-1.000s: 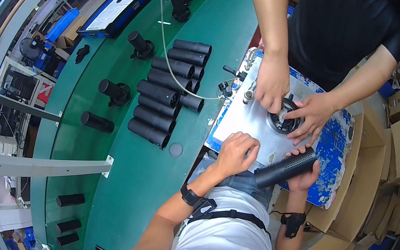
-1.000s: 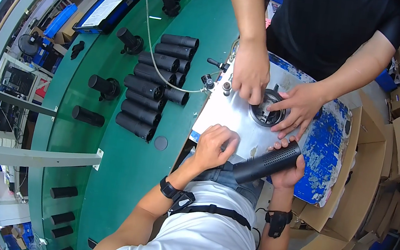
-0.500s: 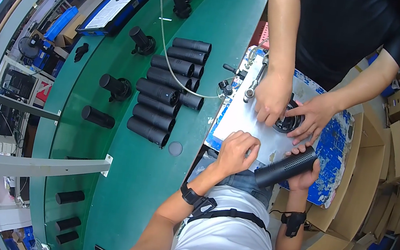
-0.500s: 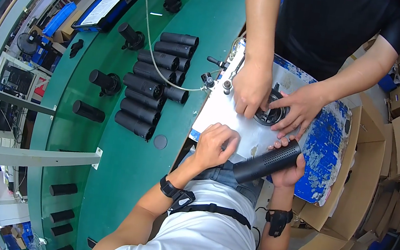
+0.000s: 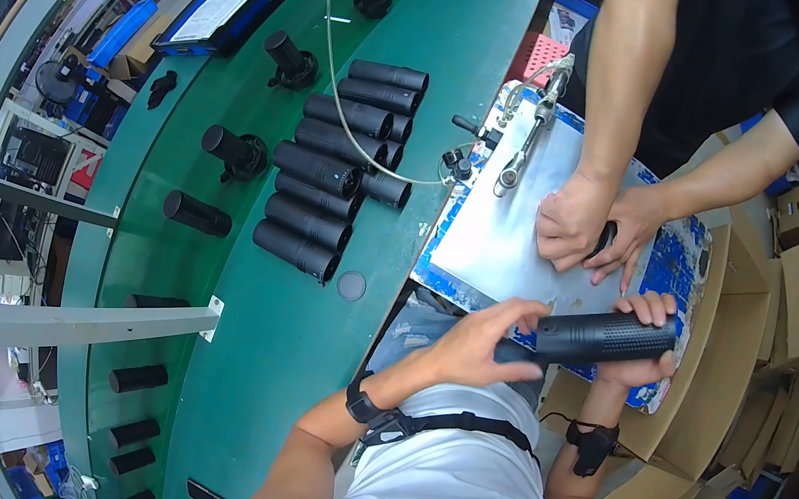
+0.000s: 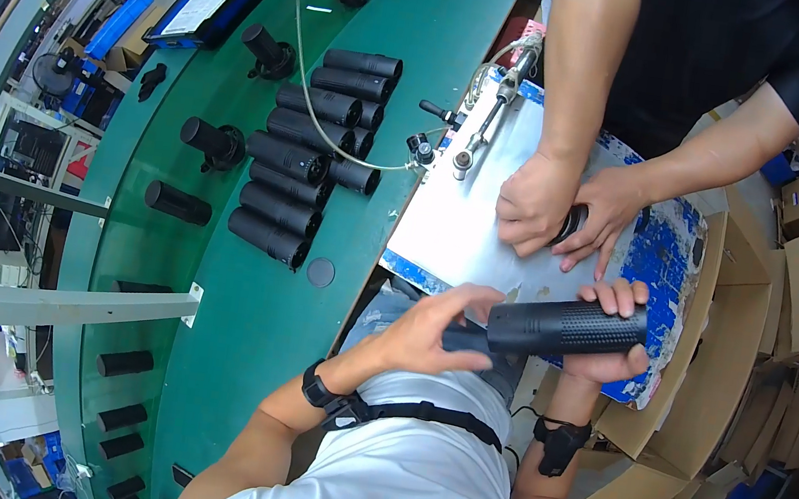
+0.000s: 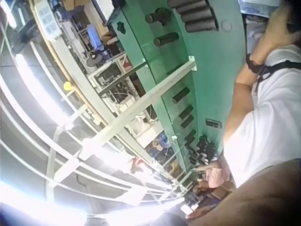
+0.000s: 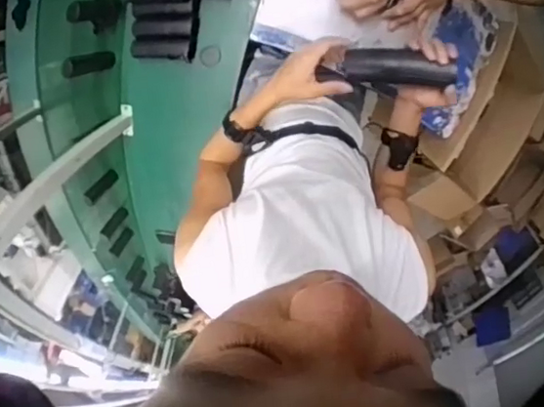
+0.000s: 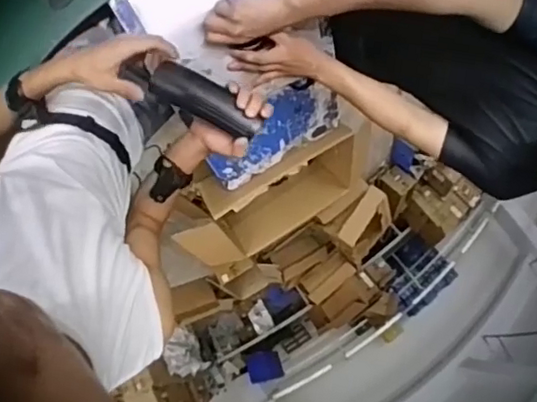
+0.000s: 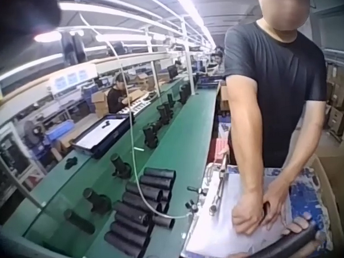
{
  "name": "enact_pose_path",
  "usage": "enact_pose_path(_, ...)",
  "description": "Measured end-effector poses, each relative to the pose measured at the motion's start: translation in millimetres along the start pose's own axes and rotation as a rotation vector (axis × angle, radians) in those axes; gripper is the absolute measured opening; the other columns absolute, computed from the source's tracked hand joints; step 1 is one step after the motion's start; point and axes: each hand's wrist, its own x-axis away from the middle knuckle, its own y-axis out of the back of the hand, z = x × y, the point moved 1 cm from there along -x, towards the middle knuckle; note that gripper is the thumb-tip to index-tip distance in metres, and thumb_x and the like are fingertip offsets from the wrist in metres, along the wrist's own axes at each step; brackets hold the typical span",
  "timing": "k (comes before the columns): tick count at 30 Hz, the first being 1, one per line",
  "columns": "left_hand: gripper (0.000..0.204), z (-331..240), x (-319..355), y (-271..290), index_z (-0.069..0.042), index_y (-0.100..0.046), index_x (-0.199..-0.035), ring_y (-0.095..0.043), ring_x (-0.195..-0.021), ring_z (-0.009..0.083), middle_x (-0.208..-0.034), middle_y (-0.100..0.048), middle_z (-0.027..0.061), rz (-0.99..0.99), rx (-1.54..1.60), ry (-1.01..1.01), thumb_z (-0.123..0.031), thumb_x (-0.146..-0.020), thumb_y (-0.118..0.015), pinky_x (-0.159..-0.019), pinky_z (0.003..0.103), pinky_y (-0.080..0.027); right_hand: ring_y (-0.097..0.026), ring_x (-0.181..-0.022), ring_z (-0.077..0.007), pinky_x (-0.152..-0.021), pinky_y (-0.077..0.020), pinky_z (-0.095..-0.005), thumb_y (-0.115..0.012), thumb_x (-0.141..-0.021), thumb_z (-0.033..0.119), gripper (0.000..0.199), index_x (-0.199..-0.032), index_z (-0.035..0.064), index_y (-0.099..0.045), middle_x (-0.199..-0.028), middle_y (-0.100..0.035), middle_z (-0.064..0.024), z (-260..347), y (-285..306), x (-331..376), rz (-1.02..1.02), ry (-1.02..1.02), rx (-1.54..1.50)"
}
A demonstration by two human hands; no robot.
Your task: The person picks up a black cylinder from the table, places it into a metal fixture, and presses it down before removing it. They then pick up a black ring, place it into the fixture, and press it down before setting it back on the table.
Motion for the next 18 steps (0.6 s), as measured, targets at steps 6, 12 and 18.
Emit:
enact_pose_path(6,0.075,-3,-8,-18,-0.004,-0.044,-0.131,-0.058,-0.079,0.0219,-0.095,-0.062,0.0073,0.164,0.246,0.094,-0.023,-0.07,-0.082,-0.073,0.032,-0.049,-0.049,-0.083,-0.0119,-0.09,-0.0366,-0.033,-0.075,-0.063,0.009,0.05,-0.099,0.0157,-0.041,-0.086,-0.048,0.0041,0,-34,-17,0.321,-0.01,-0.123)
enact_pose_path(12,0.052,1,-17,-11,0.0,-0.053,-0.117,-0.064,-0.073,0.025,-0.083,-0.064,0.0107,0.022,-0.075,0.016,-0.023,-0.076,-0.077,-0.069,0.033,-0.05,-0.049,-0.096,-0.02,-0.098,-0.0363,-0.0372,-0.069,-0.074,0.028,0.056,-0.117,0.0074,-0.039,-0.1,-0.046,-0.0059,16,-30,-40,0.229,0.108,0.439)
enact_pose_path(18,0.016,30,-26,12,-0.002,-0.063,-0.098,-0.062,-0.064,0.0205,-0.075,-0.064,0.0103,-0.223,-0.167,-0.045,-0.012,-0.085,-0.064,-0.061,0.03,-0.05,-0.056,-0.096,-0.0242,-0.091,-0.0449,-0.0366,-0.058,-0.076,0.015,0.043,-0.115,-0.0002,-0.048,-0.099,-0.056,-0.0136,-12,-20,-108,0.222,0.43,1.166)
